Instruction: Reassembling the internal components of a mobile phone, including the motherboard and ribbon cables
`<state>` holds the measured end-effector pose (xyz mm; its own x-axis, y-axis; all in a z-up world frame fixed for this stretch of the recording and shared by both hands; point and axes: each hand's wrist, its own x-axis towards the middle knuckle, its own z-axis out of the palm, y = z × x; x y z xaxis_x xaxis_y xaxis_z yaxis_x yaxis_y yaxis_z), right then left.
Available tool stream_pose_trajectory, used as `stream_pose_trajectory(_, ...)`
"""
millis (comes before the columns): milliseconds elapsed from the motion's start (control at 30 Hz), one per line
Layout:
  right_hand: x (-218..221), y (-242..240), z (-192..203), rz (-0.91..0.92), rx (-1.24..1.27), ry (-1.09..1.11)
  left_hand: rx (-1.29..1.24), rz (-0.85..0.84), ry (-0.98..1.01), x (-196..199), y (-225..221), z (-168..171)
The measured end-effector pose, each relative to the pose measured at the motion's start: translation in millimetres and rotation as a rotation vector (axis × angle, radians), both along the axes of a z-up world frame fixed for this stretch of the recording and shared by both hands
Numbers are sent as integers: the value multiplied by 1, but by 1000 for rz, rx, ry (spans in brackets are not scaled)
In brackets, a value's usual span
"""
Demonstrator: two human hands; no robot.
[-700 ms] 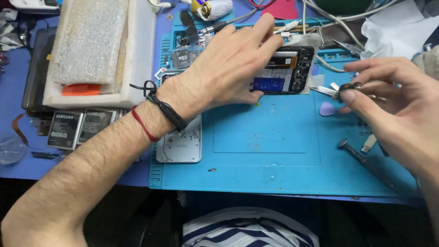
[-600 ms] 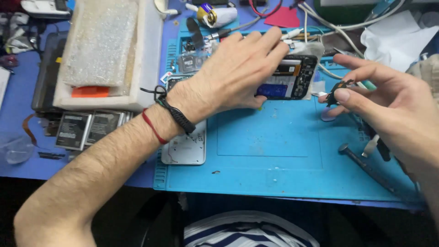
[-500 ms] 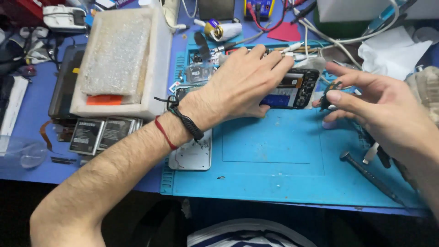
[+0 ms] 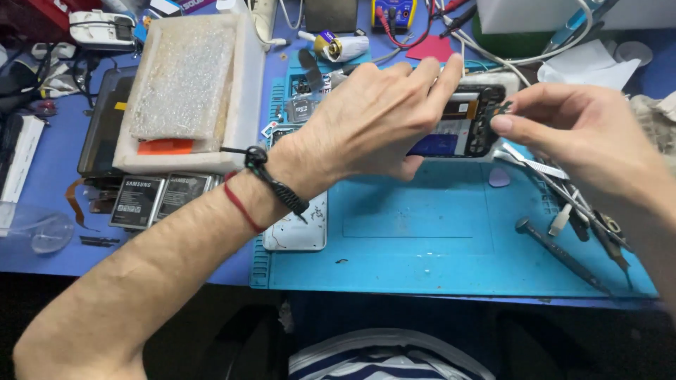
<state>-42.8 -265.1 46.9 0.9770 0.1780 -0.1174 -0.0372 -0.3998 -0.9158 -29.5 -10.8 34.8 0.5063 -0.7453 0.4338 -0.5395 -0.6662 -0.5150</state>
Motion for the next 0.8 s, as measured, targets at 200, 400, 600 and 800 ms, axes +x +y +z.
stream_pose_trajectory(200, -42, -30, 2, 54, -76, -123, -145, -38, 469, -63, -15, 52)
stream_pose_trajectory(400, -74, -59, -43, -94, 159, 380, -54, -3, 864, -92, -25, 26)
stream_pose_trajectory(600, -67, -30, -30, -145, 50, 596, 26, -50, 820, -80, -26, -26)
stream_pose_trajectory(800, -62, -78, -56, 96, -386, -31, 19, 24, 520, -97, -14, -32)
